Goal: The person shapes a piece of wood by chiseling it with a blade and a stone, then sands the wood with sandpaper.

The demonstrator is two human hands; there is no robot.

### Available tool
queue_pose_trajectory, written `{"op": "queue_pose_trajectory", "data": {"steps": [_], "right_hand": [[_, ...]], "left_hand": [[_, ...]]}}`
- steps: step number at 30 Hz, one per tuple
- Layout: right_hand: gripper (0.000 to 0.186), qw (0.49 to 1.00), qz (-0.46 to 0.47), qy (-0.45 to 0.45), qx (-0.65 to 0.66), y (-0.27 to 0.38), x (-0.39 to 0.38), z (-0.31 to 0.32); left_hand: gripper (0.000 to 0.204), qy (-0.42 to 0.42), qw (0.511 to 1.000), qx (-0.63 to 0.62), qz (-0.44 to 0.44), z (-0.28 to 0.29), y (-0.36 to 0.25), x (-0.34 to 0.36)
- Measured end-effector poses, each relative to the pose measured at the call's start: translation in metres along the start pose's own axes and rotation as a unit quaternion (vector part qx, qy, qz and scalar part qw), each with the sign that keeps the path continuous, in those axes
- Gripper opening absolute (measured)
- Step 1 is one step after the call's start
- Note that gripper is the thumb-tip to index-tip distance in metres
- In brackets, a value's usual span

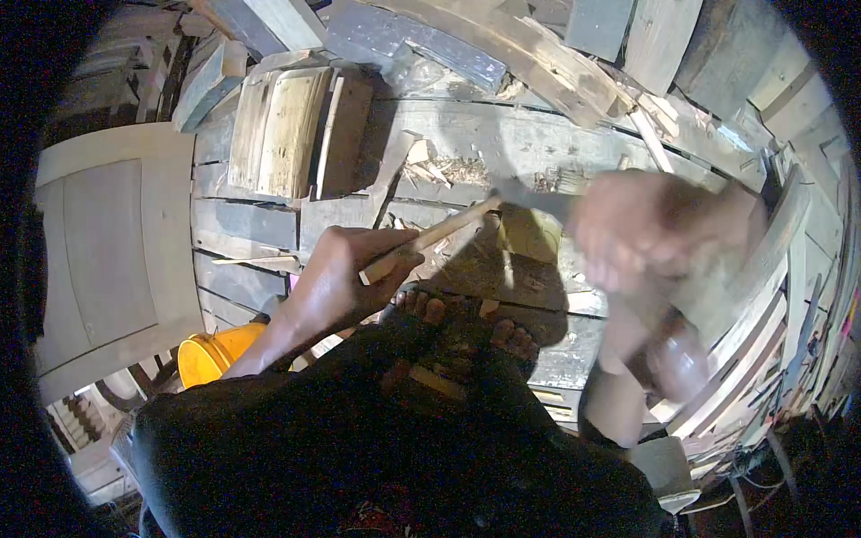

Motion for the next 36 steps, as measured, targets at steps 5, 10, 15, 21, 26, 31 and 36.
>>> {"op": "queue_pose_trajectory", "data": {"steps": [5,10,15,21,26,31,36], "right_hand": [[0.045,0.991,-0.082,-0.108,-0.007,-0.034,0.014,-0.026],[0.039,0.998,0.061,0.026,-0.023,0.02,0.038,-0.03],[0.037,0.991,-0.065,-0.054,-0.099,-0.037,0.002,-0.036],[0.045,0.996,-0.001,-0.087,0.021,-0.003,0.043,-0.021],[0.043,0.981,0.034,0.191,0.027,0.043,0.068,-0.002],[0.043,0.988,-0.045,-0.148,-0.003,-0.045,0.017,-0.023],[0.036,0.997,-0.024,-0.047,-0.052,0.004,0.031,-0.027]], "left_hand": [[0.021,-0.045,0.996,-0.065,0.031,0.0,-0.006,-0.001],[0.024,-0.045,0.995,-0.082,0.037,0.003,-0.01,0.002],[0.02,-0.049,0.996,-0.067,0.015,-0.005,-0.012,0.009],[0.021,-0.047,0.991,-0.112,0.059,-0.001,-0.011,0.005],[0.021,-0.078,0.991,-0.108,0.01,-0.001,0.0,0.0],[0.023,-0.059,0.995,-0.081,-0.016,-0.001,0.002,0.004],[0.022,-0.077,0.994,-0.081,-0.005,-0.007,0.014,-0.008]]}}
Point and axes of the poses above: each hand's wrist, its own x-axis towards the middle knuckle, its own z-axis out of the back of the hand, y = z × x, the point moved 3 cm from there along x, towards the middle knuckle, and after that the axes turned 4 degrees about z, right-handed, at the moved point
